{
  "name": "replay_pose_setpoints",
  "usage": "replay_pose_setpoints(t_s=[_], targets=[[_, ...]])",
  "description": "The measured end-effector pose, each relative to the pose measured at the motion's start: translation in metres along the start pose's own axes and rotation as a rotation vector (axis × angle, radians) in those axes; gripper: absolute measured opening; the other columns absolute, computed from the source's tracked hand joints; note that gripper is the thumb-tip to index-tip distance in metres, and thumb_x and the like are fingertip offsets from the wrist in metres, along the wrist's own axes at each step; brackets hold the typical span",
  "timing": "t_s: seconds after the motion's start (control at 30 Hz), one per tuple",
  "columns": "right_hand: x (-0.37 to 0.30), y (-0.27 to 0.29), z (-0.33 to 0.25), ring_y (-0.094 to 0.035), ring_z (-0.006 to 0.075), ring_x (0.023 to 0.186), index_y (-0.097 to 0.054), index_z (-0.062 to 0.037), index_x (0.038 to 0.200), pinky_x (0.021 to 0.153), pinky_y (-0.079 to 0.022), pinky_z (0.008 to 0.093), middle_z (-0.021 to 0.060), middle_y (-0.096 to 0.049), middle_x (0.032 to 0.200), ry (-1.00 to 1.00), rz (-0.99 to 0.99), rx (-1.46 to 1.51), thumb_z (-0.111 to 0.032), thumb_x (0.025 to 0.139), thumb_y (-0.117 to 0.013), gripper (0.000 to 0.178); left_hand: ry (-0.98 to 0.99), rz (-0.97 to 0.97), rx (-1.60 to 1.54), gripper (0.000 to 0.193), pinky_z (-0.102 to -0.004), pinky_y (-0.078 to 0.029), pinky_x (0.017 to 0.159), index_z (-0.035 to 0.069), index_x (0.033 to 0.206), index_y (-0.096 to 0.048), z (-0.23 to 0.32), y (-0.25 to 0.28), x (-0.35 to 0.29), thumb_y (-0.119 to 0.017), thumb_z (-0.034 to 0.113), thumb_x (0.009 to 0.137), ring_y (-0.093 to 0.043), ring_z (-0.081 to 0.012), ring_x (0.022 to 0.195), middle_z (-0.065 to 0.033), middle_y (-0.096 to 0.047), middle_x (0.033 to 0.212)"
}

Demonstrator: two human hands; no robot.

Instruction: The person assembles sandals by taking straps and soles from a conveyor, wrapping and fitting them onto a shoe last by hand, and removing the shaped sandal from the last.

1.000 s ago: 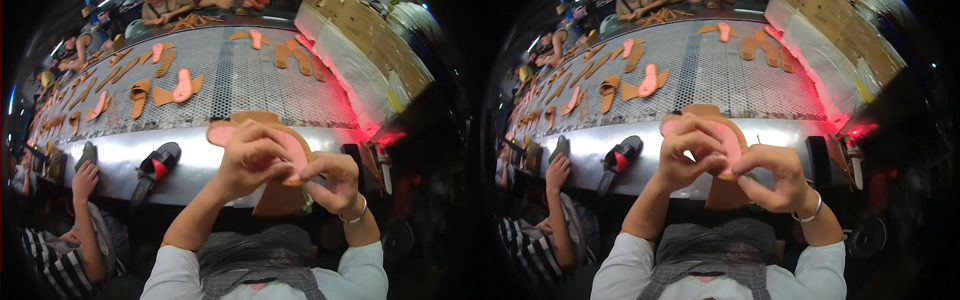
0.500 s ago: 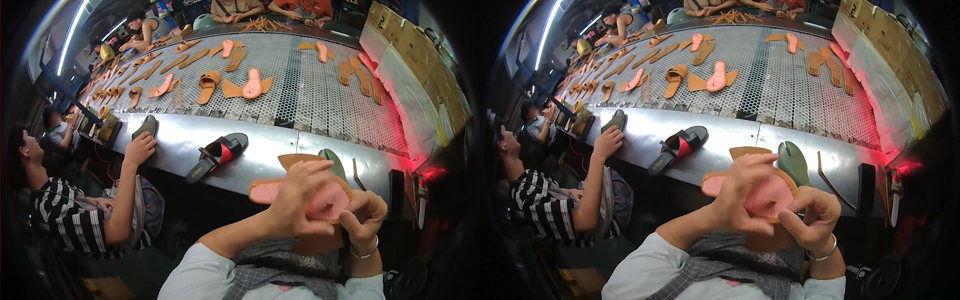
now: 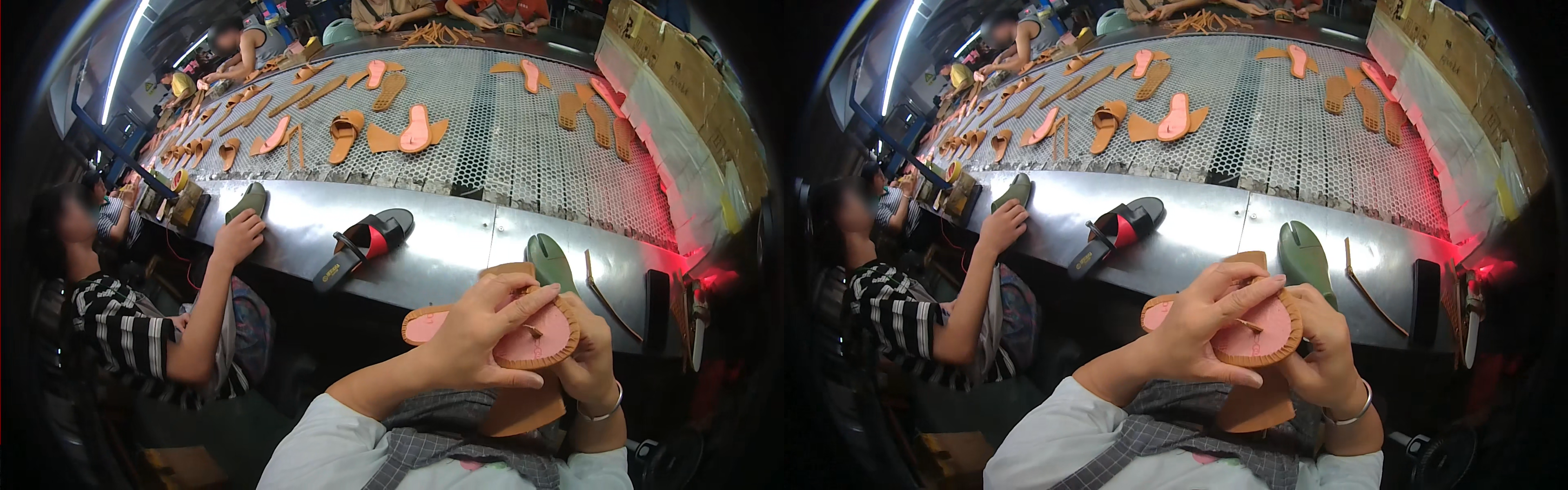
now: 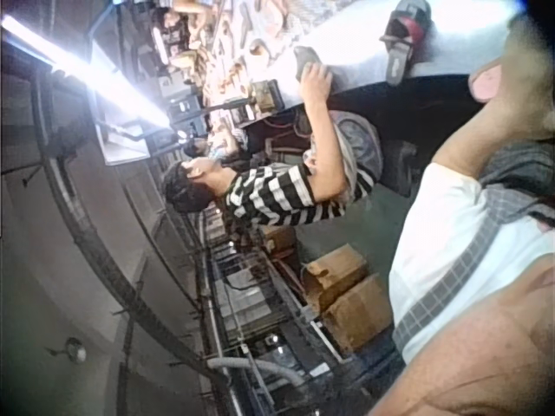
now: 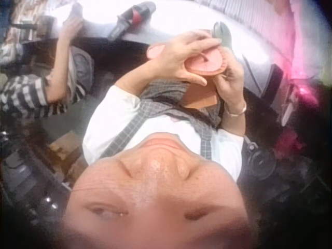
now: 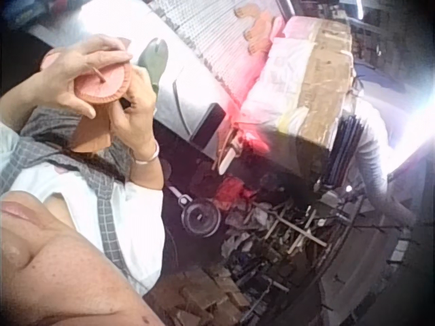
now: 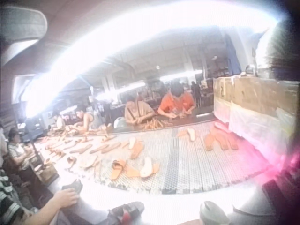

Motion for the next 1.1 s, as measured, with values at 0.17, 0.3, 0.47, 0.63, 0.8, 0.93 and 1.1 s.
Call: replay_pose_setpoints(t_s=[0.17, 0.3, 0.47, 0.63, 0.8, 0.93, 1.1], targets=[[-0.002, 0.007, -0.002, -0.059, 0.0261, 0.084, -0.066, 0.0, 0.095, 0.074, -0.047, 0.0325, 0.0088, -0.066, 0.088, 0.023, -0.071, -0.125, 0.0, 0.073, -0.067, 0.023, 0.105, -0.014, -0.338, 0.106, -0.0395, -0.036, 0.103, 0.001, 0.143, -0.033, -0.007, -0.016, -0.008, -0.083, 0.05, 0.064, -0.048, -0.0285, 0.12, -0.0162, -0.047, 0.13], [-0.004, 0.011, 0.003, -0.06, 0.0276, 0.091, -0.065, 0.0013, 0.098, 0.081, -0.046, 0.0339, 0.0129, -0.065, 0.097, 0.046, -0.038, -0.139, -0.021, 0.082, -0.069, 0.028, 0.192, -0.01, -0.492, 0.112, -0.036, -0.035, 0.104, 0.0, 0.147, -0.022, -0.018, -0.018, -0.014, -0.084, 0.046, 0.066, -0.048, -0.0223, 0.12, -0.0138, -0.048, 0.13], [-0.028, 0.052, 0.039, -0.055, 0.0338, 0.113, -0.051, 0.0045, 0.123, 0.099, -0.04, 0.0375, 0.021, -0.057, 0.12, -0.11, 0.271, -0.505, -0.019, 0.081, -0.068, 0.051, 0.243, 0.497, -0.952, 0.085, -0.0377, -0.04, 0.101, 0.0, 0.14, -0.03, -0.057, 0.008, -0.028, -0.062, 0.056, 0.084, -0.053, -0.0229, 0.111, -0.0128, -0.048, 0.13], [-0.056, 0.037, 0.089, -0.048, 0.0385, 0.122, -0.041, 0.0039, 0.133, 0.103, -0.037, 0.0384, 0.0246, -0.051, 0.128, -0.349, 0.178, -0.502, -0.004, 0.074, -0.068, 0.065, 0.289, 0.503, -1.238, 0.08, -0.0337, -0.049, 0.08, -0.001, 0.126, -0.049, -0.072, 0.025, -0.021, -0.044, 0.068, 0.088, -0.06, -0.0204, 0.094, -0.0182, -0.058, 0.118], [-0.107, 0.038, 0.078, -0.052, 0.0367, 0.118, -0.042, 0.0, 0.132, 0.098, -0.041, 0.038, 0.0234, -0.052, 0.127, -0.607, 0.114, -0.459, -0.01, 0.07, -0.074, 0.071, 0.327, 0.679, -1.134, 0.064, -0.0384, -0.053, 0.081, 0.0, 0.123, -0.05, -0.072, 0.027, -0.027, -0.035, 0.057, 0.097, -0.065, -0.0243, 0.089, -0.0195, -0.06, 0.115], [-0.157, 0.023, 0.092, -0.052, 0.0177, 0.113, -0.043, 0.0018, 0.133, 0.096, -0.041, 0.0311, 0.0104, -0.056, 0.124, -0.611, 0.093, 0.196, -0.018, 0.073, -0.077, 0.073, 0.316, 0.64, -0.963, 0.068, -0.0415, -0.049, 0.092, 0.003, 0.134, -0.04, -0.071, 0.019, -0.02, -0.035, 0.059, 0.096, -0.058, -0.0274, 0.108, -0.0206, -0.053, 0.126], [-0.168, -0.008, 0.085, -0.047, 0.0166, 0.12, -0.04, 0.0023, 0.137, 0.103, -0.037, 0.0322, 0.0097, -0.051, 0.132, -0.735, -0.104, 0.631, -0.011, 0.075, -0.078, 0.074, 0.357, 0.517, -0.834, 0.096, -0.0341, -0.048, 0.092, -0.005, 0.133, -0.039, -0.048, -0.014, 0.011, -0.049, 0.075, 0.08, -0.055, -0.0198, 0.11, -0.0133, -0.051, 0.124]])
Point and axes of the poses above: each hand's wrist, its own x-axis towards the middle knuckle, its own y-axis out of the back of the hand, z = x × y, the point moved 2 cm from there along x, towards the middle knuckle
